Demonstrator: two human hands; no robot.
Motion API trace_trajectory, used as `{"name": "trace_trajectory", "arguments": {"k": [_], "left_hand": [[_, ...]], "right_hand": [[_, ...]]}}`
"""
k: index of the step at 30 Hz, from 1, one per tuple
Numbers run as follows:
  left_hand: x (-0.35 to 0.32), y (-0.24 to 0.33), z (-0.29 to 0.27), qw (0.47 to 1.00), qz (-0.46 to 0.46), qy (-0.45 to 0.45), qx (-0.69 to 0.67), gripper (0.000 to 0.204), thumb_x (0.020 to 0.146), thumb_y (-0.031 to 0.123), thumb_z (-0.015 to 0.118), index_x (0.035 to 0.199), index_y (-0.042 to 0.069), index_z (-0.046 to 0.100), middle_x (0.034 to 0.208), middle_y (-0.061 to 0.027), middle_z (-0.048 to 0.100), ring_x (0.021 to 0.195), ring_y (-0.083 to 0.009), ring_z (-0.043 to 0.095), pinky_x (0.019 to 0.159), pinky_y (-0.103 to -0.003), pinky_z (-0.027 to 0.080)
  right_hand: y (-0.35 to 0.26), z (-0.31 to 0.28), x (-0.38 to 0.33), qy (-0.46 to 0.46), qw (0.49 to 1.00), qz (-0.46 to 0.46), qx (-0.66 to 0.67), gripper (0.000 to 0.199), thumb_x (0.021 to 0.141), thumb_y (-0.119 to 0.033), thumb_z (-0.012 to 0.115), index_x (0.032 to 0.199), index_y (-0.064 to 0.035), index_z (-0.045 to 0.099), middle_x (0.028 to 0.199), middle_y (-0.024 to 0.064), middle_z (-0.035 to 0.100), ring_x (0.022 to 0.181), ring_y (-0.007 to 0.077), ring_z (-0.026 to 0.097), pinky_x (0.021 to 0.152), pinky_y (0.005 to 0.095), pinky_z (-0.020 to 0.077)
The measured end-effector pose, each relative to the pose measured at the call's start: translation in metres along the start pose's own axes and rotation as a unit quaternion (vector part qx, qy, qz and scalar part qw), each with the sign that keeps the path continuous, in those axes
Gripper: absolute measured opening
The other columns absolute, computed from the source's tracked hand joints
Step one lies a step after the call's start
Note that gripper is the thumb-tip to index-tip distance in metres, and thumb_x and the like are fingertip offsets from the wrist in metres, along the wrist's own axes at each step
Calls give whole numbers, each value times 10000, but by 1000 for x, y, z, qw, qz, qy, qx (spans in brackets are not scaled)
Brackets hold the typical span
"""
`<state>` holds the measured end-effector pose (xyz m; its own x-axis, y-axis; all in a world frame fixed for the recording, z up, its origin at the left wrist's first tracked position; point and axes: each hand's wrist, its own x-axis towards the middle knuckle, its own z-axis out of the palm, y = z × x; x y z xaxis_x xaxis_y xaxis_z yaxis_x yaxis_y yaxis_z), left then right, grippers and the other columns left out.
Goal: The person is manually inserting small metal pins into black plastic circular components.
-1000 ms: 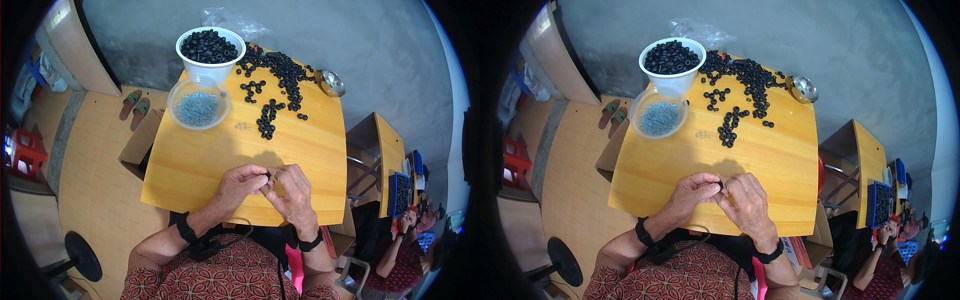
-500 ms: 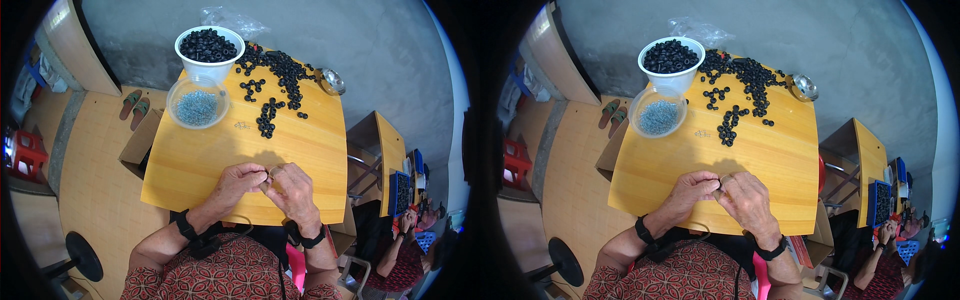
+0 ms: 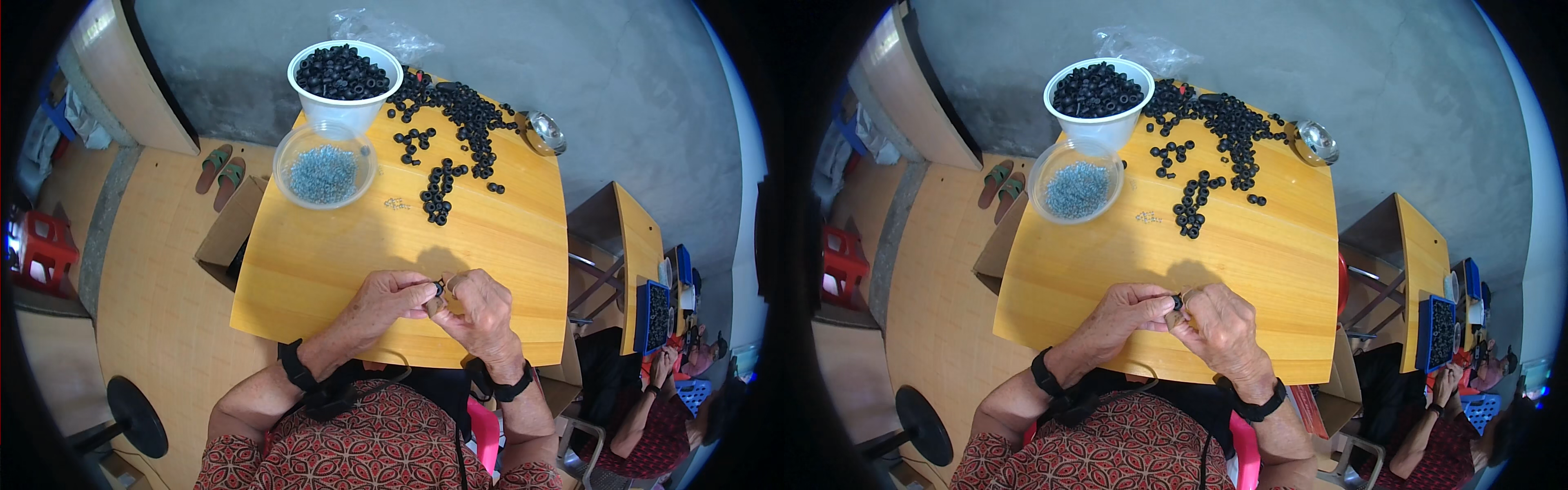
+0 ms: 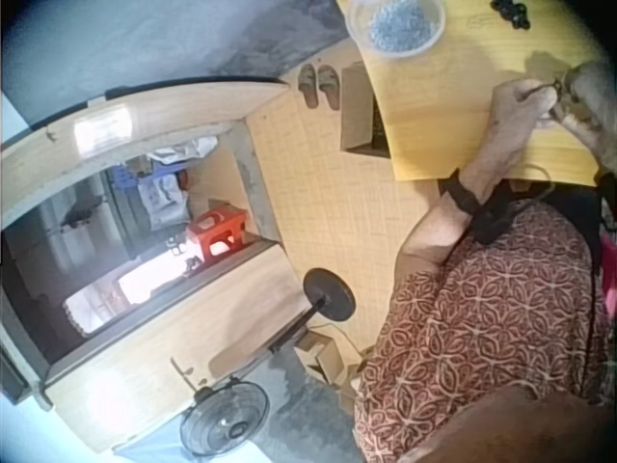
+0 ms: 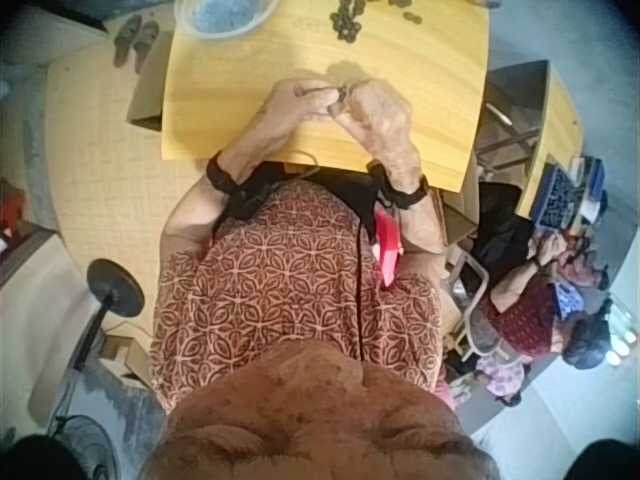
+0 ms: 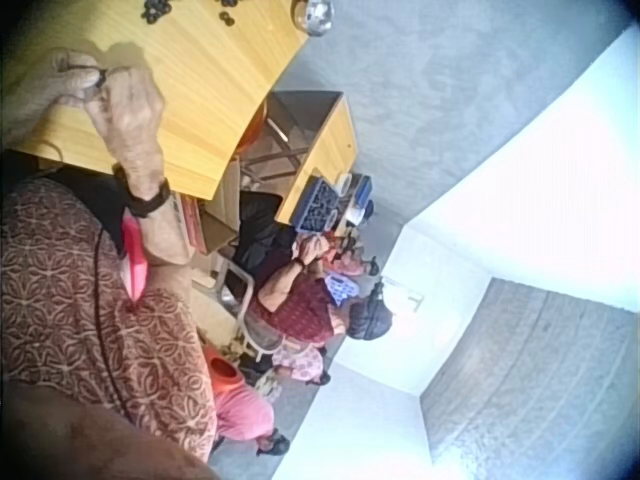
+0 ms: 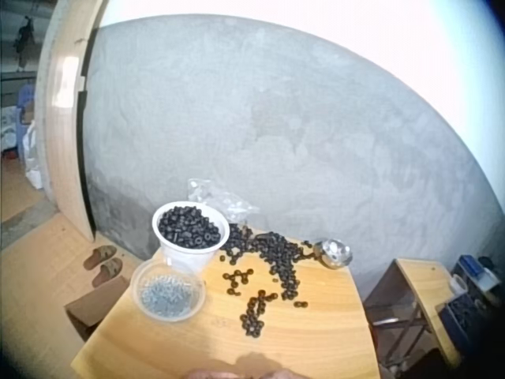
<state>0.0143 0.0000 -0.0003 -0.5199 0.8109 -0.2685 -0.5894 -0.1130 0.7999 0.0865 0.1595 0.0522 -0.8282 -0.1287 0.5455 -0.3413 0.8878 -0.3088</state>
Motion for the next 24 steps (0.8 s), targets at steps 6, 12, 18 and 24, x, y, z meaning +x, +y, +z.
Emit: {"name": "trace_trajectory", "arguments": {"k": [6,12,18,24], "left_hand": [[2,-1,-2,1000,24,-9,-18,245,949,200,616,1092,12,677,989,-23,677,875,-88,631,837,-264,528],[-5,1,-5,999,29,23,-2,238,947,175,612,1092,-3,674,962,-27,669,879,-83,627,817,-240,516],[-52,44,-25,956,117,154,223,209,952,122,587,1088,-18,659,1005,-97,687,932,-143,651,833,-288,526],[-102,87,-125,858,274,413,138,208,945,188,614,1057,21,669,896,-72,713,818,-115,659,777,-246,518]], "right_hand": [[2,7,-4,11,1000,-6,8,223,654,-27,768,764,-43,575,656,62,547,573,229,567,501,335,477],[0,12,-6,-26,999,-5,24,236,685,-48,781,778,-49,565,661,65,549,578,229,575,504,331,477],[4,4,20,-43,998,-10,35,276,757,-83,760,995,-11,641,742,99,615,627,253,612,574,364,513],[53,-10,35,-20,989,143,27,237,823,-44,689,1047,29,659,882,172,681,687,264,646,630,341,523]]}}
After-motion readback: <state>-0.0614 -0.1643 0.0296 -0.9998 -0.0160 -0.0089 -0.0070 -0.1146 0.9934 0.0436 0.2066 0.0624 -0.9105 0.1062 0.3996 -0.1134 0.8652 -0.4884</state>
